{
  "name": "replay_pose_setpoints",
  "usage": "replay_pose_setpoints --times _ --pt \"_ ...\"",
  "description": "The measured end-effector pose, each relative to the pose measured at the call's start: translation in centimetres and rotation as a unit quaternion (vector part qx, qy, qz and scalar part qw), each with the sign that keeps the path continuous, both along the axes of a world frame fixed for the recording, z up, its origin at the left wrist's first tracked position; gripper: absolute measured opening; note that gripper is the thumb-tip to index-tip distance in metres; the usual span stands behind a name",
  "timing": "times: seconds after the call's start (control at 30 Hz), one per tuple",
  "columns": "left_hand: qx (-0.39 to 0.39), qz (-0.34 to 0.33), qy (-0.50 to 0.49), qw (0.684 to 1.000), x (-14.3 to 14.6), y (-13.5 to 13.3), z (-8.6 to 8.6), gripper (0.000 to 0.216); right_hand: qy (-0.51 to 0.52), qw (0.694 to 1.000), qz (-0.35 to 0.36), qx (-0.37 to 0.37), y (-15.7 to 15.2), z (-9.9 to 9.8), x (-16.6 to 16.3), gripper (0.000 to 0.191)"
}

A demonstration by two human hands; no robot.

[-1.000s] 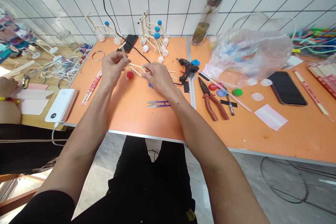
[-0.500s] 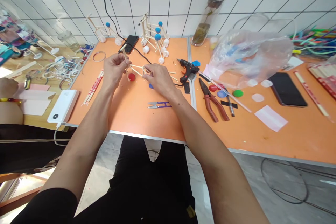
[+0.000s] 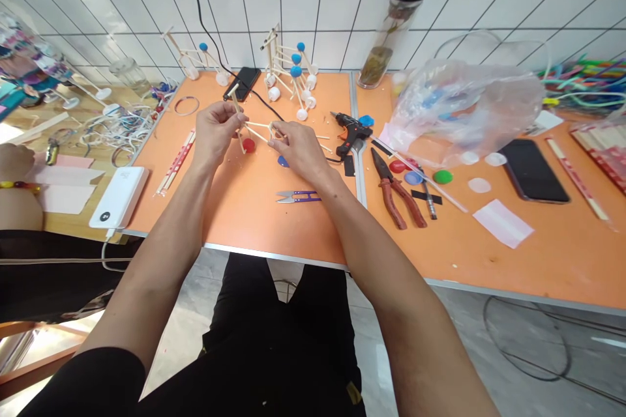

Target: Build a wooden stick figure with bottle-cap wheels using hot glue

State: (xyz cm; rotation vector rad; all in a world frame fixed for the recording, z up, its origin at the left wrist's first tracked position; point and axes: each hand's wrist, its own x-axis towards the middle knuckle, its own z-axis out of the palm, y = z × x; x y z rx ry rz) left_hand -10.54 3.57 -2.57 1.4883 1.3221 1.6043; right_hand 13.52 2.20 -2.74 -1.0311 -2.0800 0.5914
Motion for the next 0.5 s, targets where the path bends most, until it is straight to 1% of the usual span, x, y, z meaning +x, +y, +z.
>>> replay_pose_setpoints --times 0.33,0.5 --pt "0.002 0.004 0.008 1.0 0.09 0.05 -0.06 0.014 0.015 1.0 -0.005 0.0 -0.02 0.01 -0.14 0.027" --pt "-0.005 0.0 0.002 1.0 0.14 0.02 0.09 0.014 0.004 1.0 -0.007 -0.001 0.04 0.02 -0.1 0.029"
